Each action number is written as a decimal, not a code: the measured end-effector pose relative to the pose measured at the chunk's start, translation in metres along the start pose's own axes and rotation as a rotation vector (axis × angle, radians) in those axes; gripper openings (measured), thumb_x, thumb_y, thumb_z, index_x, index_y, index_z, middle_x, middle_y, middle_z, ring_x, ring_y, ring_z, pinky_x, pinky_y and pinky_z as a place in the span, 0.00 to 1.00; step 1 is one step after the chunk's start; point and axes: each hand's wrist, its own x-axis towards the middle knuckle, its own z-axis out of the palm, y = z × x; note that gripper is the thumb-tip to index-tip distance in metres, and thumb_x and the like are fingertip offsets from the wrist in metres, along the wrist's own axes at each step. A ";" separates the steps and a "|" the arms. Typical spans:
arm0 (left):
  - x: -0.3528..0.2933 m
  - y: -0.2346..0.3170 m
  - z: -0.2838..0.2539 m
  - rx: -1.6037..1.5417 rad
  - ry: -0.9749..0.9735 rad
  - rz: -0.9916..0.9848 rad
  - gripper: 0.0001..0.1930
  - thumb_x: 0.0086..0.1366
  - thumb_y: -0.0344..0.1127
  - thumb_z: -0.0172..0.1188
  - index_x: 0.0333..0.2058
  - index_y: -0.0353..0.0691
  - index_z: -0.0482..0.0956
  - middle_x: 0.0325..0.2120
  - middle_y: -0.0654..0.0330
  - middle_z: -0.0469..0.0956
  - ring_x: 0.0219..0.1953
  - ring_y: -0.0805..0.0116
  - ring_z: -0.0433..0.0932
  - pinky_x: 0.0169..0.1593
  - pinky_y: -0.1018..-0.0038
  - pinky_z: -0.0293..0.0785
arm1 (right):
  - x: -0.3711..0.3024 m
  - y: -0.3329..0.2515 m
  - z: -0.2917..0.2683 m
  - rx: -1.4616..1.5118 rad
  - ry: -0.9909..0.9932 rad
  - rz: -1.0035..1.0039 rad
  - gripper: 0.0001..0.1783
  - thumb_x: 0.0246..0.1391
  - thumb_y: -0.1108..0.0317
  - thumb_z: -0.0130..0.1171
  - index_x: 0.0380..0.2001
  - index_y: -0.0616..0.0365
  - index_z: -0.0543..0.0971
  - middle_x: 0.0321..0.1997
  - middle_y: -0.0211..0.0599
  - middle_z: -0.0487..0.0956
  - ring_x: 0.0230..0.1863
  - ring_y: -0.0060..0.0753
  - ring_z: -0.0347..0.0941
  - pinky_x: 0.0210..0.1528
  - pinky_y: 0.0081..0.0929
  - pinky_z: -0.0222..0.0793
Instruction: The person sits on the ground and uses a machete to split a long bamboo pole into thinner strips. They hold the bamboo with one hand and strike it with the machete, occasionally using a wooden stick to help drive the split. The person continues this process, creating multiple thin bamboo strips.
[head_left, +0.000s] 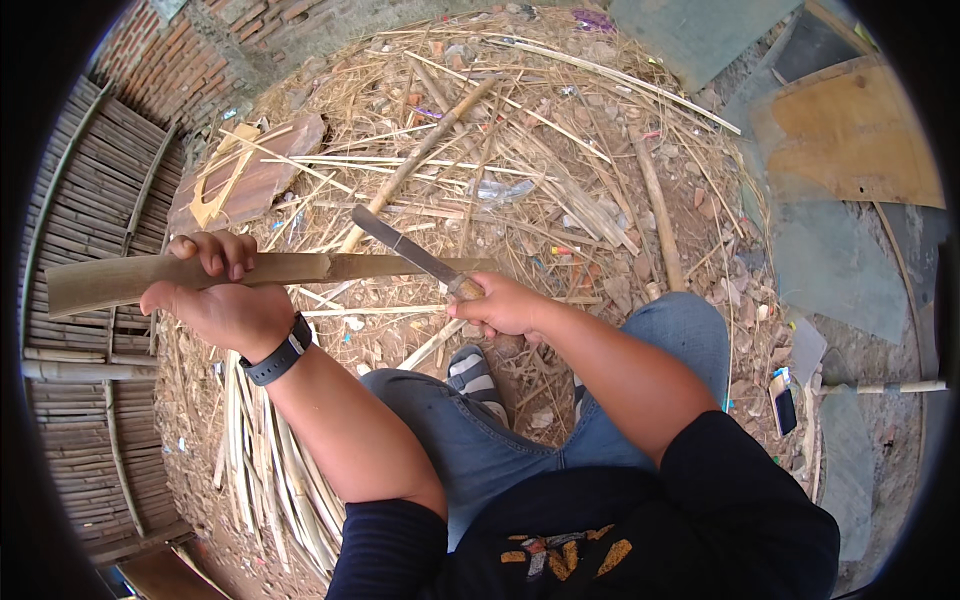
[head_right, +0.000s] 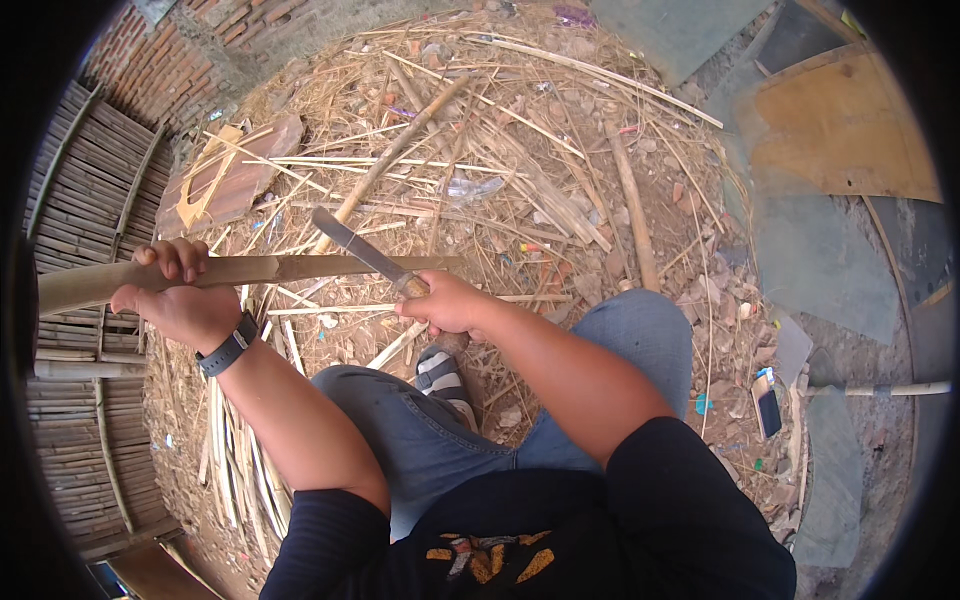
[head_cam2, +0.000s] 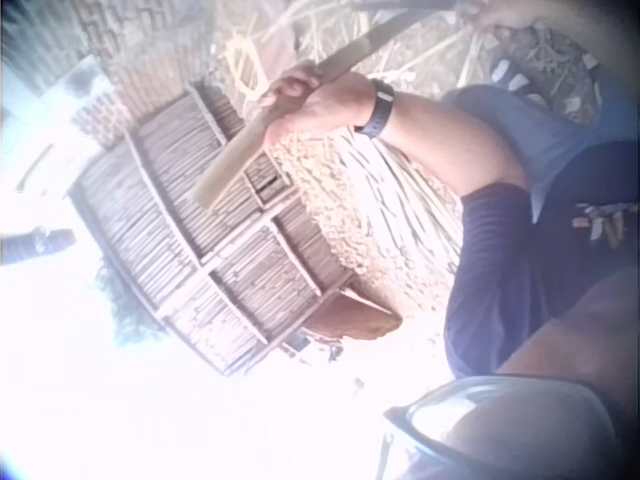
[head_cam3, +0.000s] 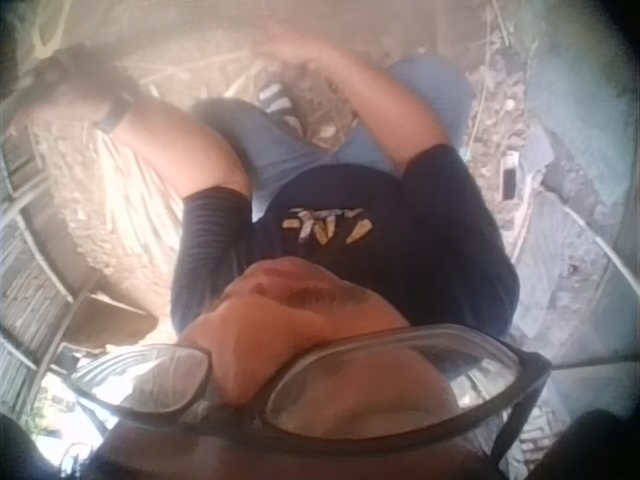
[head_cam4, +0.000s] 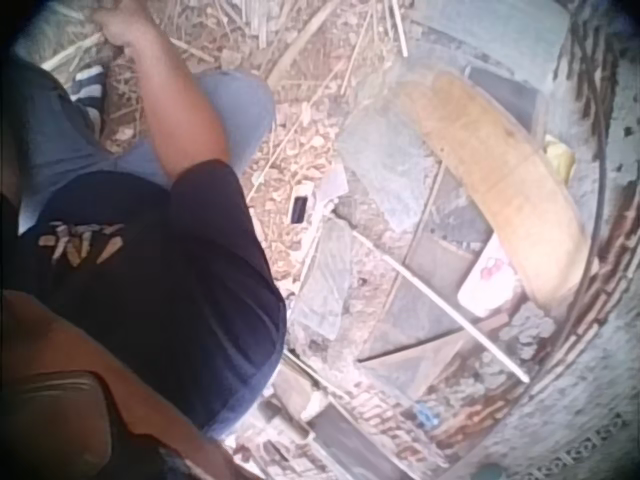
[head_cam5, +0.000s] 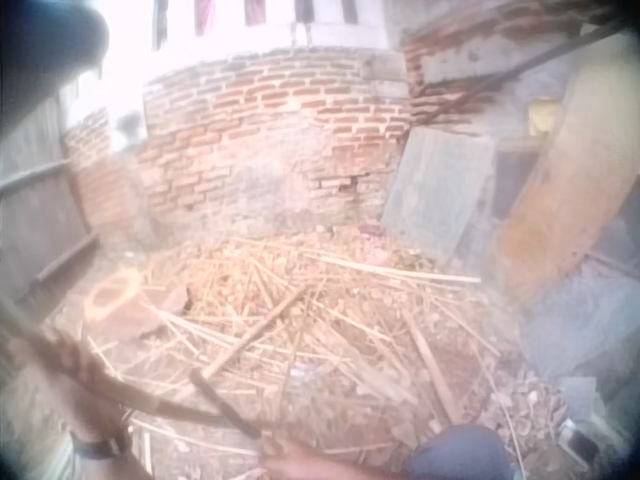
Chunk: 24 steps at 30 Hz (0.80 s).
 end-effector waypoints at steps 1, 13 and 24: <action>0.000 -0.001 0.000 -0.001 -0.010 0.002 0.36 0.56 0.79 0.47 0.32 0.46 0.69 0.19 0.68 0.60 0.19 0.76 0.58 0.27 0.79 0.55 | 0.001 0.004 0.002 0.001 0.037 0.026 0.23 0.56 0.60 0.66 0.49 0.59 0.71 0.25 0.25 0.70 0.18 0.15 0.63 0.21 0.19 0.60; -0.002 0.001 0.001 -0.005 -0.026 -0.006 0.37 0.56 0.80 0.46 0.31 0.46 0.68 0.19 0.68 0.60 0.19 0.76 0.58 0.27 0.79 0.56 | 0.004 0.008 0.007 0.200 -0.071 0.064 0.13 0.56 0.66 0.63 0.40 0.56 0.71 0.24 0.24 0.69 0.18 0.13 0.62 0.21 0.15 0.59; -0.003 0.001 0.005 -0.019 0.008 0.004 0.36 0.56 0.79 0.46 0.33 0.46 0.67 0.20 0.69 0.61 0.18 0.77 0.58 0.26 0.80 0.55 | -0.003 -0.001 0.004 0.241 -0.168 0.066 0.13 0.57 0.65 0.62 0.41 0.55 0.71 0.23 0.21 0.68 0.17 0.12 0.60 0.20 0.15 0.57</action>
